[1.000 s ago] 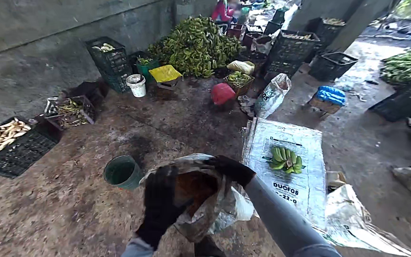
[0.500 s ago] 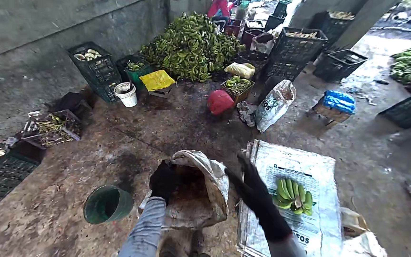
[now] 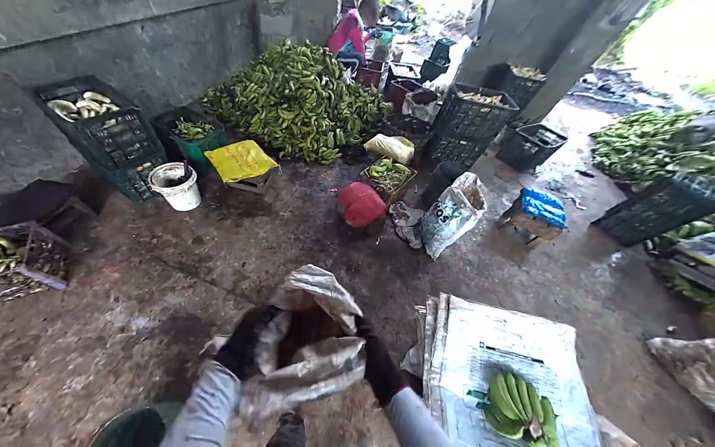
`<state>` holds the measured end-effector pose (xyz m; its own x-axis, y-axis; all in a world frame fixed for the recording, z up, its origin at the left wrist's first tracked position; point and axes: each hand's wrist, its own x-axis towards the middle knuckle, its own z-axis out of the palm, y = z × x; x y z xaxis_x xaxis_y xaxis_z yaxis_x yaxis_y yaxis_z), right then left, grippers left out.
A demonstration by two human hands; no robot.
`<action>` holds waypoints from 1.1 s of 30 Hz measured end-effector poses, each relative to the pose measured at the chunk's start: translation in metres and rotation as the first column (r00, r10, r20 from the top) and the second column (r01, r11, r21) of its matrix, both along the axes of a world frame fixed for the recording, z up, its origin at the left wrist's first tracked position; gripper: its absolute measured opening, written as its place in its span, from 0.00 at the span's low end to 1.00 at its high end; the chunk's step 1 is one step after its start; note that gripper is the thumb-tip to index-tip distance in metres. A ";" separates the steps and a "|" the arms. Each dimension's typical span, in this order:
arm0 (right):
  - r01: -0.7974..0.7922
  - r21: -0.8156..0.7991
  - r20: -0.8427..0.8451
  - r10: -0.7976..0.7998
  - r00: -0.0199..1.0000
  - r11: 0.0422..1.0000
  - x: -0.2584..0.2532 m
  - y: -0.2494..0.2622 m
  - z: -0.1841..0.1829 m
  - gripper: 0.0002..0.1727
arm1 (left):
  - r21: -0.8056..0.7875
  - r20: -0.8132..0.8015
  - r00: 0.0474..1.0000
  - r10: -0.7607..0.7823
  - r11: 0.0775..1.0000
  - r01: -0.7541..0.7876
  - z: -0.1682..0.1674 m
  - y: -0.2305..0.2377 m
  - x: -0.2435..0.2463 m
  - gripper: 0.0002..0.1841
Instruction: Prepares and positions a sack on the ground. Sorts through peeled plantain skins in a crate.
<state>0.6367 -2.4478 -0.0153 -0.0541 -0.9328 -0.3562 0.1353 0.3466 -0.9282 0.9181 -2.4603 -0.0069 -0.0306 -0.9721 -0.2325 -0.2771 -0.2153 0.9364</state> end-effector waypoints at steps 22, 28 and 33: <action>-0.801 -0.069 -0.569 0.635 0.522 0.595 0.141 -0.389 0.105 0.25 | 0.071 0.826 0.559 -0.070 0.997 0.020 0.082 -0.281 0.021 0.40; -0.546 0.019 -0.740 0.380 0.556 0.837 0.112 -0.441 0.093 0.49 | 0.084 0.711 0.661 0.238 0.905 -0.416 0.042 -0.408 0.051 0.37; -0.507 0.344 -0.866 0.475 0.154 0.790 0.140 -0.462 0.013 0.55 | 0.116 0.303 0.830 0.469 0.846 -0.520 0.019 -0.454 0.056 0.31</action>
<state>0.7770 -2.9099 -0.0022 0.1626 -0.9006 -0.4030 -0.9422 -0.0204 -0.3346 0.9738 -2.9138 0.0117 0.5274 -0.7777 -0.3422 -0.3067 -0.5499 0.7769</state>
